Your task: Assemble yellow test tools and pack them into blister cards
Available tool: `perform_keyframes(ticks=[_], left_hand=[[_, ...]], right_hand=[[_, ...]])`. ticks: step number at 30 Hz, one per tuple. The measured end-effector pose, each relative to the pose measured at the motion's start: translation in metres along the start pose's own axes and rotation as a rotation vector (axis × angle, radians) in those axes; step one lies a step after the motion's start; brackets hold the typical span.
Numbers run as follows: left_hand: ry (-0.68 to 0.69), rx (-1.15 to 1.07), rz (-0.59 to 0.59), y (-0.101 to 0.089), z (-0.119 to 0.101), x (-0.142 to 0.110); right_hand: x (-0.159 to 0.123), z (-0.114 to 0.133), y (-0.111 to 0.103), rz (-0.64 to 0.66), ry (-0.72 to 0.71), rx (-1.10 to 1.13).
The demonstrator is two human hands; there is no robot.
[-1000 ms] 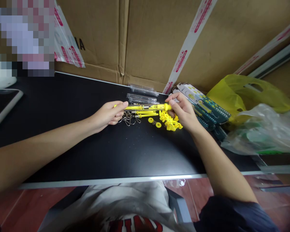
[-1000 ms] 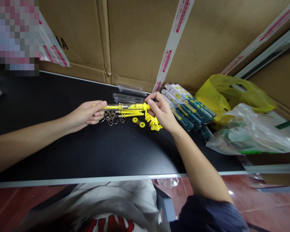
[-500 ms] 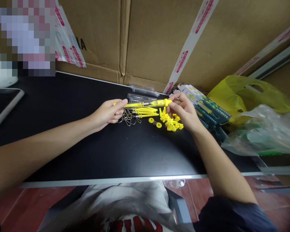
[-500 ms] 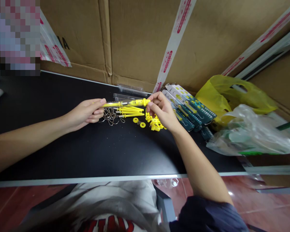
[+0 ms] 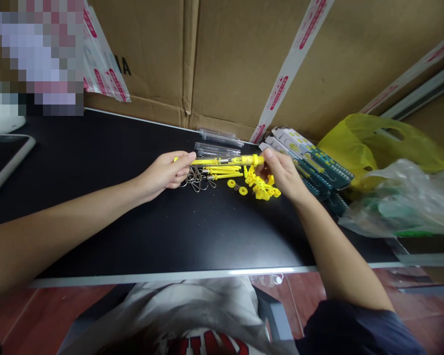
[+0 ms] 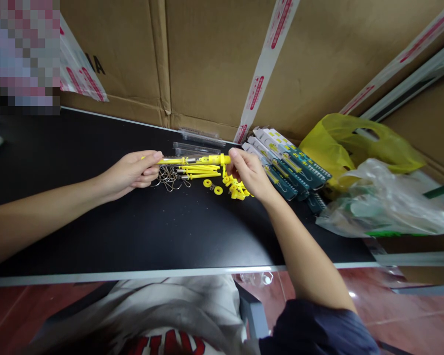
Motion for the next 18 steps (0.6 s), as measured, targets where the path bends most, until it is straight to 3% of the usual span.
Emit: perform_keyframes(ticks=[6, 18], left_hand=[[0.002, 0.006, 0.004, 0.0002, -0.0010, -0.0005], [-0.007, -0.004, 0.013, 0.0031, 0.0001, -0.0025]], right_hand=[[-0.0031, 0.0000, 0.0051, 0.041, 0.072, 0.135], [-0.0035, -0.0062, 0.0023, -0.008, 0.100, 0.072]])
Point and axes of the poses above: each hand's wrist, its own x-axis towards the middle knuckle, its own y-axis out of the palm, z = x × y, the point moved 9 cm from there along x, towards the middle knuckle, and after that the axes turned 7 degrees about -z, right-handed, at the moved point
